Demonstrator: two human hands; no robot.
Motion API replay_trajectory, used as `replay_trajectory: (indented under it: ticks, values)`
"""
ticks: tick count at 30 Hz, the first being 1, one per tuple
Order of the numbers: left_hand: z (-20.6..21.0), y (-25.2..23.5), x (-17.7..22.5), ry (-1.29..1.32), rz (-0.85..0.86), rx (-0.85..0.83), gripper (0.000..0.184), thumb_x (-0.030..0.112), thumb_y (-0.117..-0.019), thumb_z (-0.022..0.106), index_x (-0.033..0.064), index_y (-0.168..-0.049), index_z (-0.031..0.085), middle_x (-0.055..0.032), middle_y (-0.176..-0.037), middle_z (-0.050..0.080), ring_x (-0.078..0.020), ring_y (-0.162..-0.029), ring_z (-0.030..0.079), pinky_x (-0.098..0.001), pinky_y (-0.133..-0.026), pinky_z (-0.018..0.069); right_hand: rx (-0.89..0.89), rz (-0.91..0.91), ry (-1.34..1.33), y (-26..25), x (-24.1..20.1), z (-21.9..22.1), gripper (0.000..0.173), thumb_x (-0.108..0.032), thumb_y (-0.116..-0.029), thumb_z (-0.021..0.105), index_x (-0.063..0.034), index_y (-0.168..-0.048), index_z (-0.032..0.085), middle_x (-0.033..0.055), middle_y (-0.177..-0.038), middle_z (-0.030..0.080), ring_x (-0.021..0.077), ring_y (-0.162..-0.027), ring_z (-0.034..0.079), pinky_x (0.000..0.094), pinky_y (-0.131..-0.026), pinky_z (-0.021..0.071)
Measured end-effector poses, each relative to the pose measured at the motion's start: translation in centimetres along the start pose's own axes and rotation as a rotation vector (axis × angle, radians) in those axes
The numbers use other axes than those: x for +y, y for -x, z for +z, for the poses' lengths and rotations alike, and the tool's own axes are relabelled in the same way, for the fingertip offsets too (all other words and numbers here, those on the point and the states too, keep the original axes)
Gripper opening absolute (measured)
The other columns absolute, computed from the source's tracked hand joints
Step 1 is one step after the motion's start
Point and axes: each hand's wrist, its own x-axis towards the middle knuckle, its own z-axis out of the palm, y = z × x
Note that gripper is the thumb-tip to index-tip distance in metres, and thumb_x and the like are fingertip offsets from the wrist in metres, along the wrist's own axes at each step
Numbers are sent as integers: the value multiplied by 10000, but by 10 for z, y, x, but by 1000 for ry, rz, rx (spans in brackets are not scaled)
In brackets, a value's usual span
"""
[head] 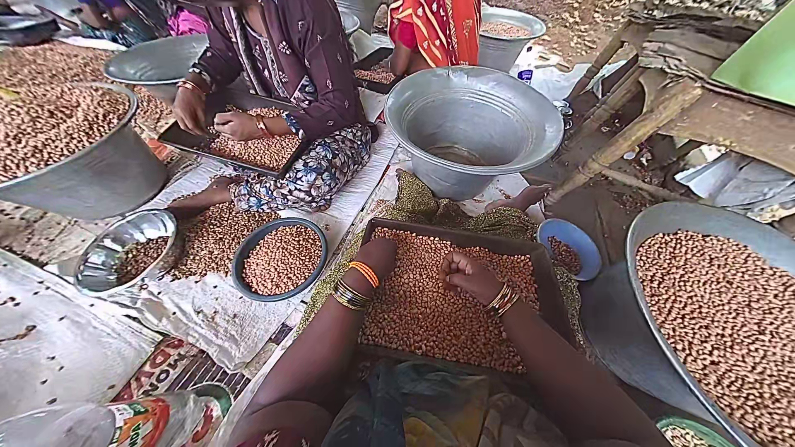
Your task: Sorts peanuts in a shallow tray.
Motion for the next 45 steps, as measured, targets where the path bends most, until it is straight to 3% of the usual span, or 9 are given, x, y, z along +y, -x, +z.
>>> replay_trajectory:
  ticks: [2,4,7,15,19,23,33,37,45]
  values:
    - [2,-2,1,18,12,7,238,161,-989,615,-9,-1128,708,-237,-1186,692,-440,-1146,656,-676,-930,506,-60,-25,235,-5,-5,22,270,-82,-935,593,8,-1189,614,9,-857,601,50,-714,542,243,-686,481]
    - [3,-3,0,35,27,-4,260,173,-988,626,-1,-1164,706,-231,-1221,685,-432,-1185,641,-670,-970,492,-182,-10,605,-9,-15,40,327,-167,-1011,564,-35,-1302,633,94,-832,611,190,-700,547,380,-693,486]
    - [6,-6,-5,51,71,-6,300,207,-993,640,9,-1209,700,-217,-1252,680,-403,-1222,631,-646,-1020,480,-202,234,1038,-11,-31,56,362,-202,-1070,491,-120,-1414,569,228,-1161,705,426,-1074,694,626,-903,540]
    - [6,-5,3,45,102,-18,286,190,-1020,592,3,-1216,685,-222,-1272,667,-407,-1232,621,-647,-1014,476,184,577,1021,-7,-29,6,396,-156,-1042,511,-54,-1425,525,255,-1302,647,438,-1205,643,635,-960,512]
    - [5,-2,6,128,79,-3,327,201,-1057,524,-35,-1256,631,-256,-1300,636,-429,-1237,615,-645,-1023,474,194,252,826,-6,-19,8,352,-149,-1024,555,-23,-1349,602,209,-1095,698,352,-1006,680,524,-925,528]
    - [5,0,7,112,82,5,307,148,-1030,557,-29,-1275,607,-262,-1298,632,-436,-1229,617,-645,-1007,486,68,45,931,-23,-19,40,352,-129,-1039,520,-111,-1357,668,180,-1378,634,328,-1270,618,496,-1070,492]
    - [10,-2,6,20,77,-36,298,157,-1029,544,-5,-1256,649,-254,-1308,640,-446,-1246,610,-671,-997,483,75,67,870,-26,-9,35,306,-207,-1026,573,-28,-1247,686,194,-1168,710,332,-1099,684,520,-984,523]
    - [14,-7,0,109,182,-12,269,130,-1016,562,-30,-1210,657,-256,-1239,660,-430,-1195,630,-656,-998,478,291,-50,565,-15,-2,10,241,-177,-934,602,10,-1061,686,29,-705,541,116,-622,490,310,-627,446]
    - [26,-12,6,169,438,25,305,165,-969,692,29,-1242,691,-222,-1348,610,-382,-1287,581,-586,-1085,464,291,-212,-395,-8,12,-26,135,-25,-861,492,-122,-853,586,-106,-589,460,-13,-444,354,172,-436,306]
